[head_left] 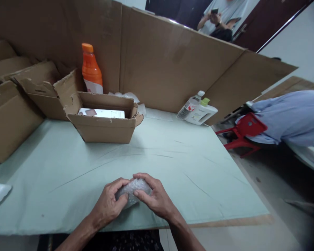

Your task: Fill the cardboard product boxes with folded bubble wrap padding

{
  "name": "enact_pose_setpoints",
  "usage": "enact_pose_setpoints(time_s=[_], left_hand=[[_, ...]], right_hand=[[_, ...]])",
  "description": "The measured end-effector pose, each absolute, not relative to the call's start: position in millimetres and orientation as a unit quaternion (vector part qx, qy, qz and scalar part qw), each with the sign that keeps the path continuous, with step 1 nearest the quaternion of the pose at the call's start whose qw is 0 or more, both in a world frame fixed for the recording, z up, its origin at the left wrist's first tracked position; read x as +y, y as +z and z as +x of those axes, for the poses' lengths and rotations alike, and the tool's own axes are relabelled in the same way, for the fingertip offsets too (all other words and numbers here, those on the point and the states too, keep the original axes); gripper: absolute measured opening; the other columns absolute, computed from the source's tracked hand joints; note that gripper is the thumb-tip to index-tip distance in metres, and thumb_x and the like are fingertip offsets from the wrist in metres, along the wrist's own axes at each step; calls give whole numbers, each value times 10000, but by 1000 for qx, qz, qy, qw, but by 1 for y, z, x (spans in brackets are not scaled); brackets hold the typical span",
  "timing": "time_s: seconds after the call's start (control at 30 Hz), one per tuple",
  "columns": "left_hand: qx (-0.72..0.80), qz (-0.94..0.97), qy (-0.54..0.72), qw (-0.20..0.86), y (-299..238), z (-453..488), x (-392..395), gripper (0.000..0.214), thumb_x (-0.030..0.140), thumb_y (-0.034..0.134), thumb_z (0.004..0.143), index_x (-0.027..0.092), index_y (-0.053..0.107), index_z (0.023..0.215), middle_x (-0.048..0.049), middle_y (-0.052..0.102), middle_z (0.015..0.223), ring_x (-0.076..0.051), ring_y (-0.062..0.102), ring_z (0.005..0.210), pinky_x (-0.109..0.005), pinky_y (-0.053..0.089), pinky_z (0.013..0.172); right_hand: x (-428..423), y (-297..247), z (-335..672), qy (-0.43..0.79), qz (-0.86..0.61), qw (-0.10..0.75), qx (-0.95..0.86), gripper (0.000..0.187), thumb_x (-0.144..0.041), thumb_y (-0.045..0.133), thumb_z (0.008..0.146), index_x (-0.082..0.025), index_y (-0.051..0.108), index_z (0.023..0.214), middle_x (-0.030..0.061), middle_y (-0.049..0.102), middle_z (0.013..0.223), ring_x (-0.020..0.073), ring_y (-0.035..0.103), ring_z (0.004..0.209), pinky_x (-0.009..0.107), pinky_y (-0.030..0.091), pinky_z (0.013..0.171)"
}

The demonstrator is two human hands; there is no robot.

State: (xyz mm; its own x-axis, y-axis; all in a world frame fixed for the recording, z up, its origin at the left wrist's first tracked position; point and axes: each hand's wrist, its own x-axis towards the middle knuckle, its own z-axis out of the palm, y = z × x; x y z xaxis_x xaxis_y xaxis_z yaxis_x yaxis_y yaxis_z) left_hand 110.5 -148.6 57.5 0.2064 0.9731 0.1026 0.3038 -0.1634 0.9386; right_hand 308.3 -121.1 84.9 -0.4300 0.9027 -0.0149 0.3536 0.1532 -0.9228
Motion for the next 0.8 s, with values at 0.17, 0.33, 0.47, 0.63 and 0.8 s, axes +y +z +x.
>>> enact_pose_setpoints(time_s=[0.17,0.33,0.47,0.63,0.8], left_hand=[[483,642,368,467,64,95,-138,290,253,550,815,202,675,1072,-28,738,948,-181,683,842,-266,526,772],[504,619,378,468,76,65,-89,384,483,588,848,218,711,1098,-59,753,1039,-228,688,984,-307,532,840],[582,559,439,396,56,56,-46,380,489,589,800,192,723,995,-76,764,959,-229,697,910,-308,533,755],[589,549,462,372,24,59,-31,369,447,557,774,164,729,936,-96,765,867,-222,698,793,-279,488,591],[573,558,469,374,16,58,-31,334,409,556,796,170,735,946,-85,769,864,-202,705,788,-263,504,603]], right_hand=[[-105,93,310,528,-454,271,-664,280,-376,710,834,-184,697,1038,12,686,846,147,598,727,249,469,663],[-69,148,320,469,-456,380,-654,239,-384,730,843,-198,704,992,12,687,839,138,602,702,240,479,629],[-19,203,302,313,-426,532,-662,267,-404,741,848,-217,690,1032,7,698,883,136,616,720,243,504,624],[59,217,256,132,-430,518,-728,253,-380,675,865,-187,667,1029,36,719,961,164,649,817,283,517,734],[90,209,236,-7,-578,238,-781,287,-346,626,879,-178,698,1101,75,751,917,237,676,832,327,466,758]])
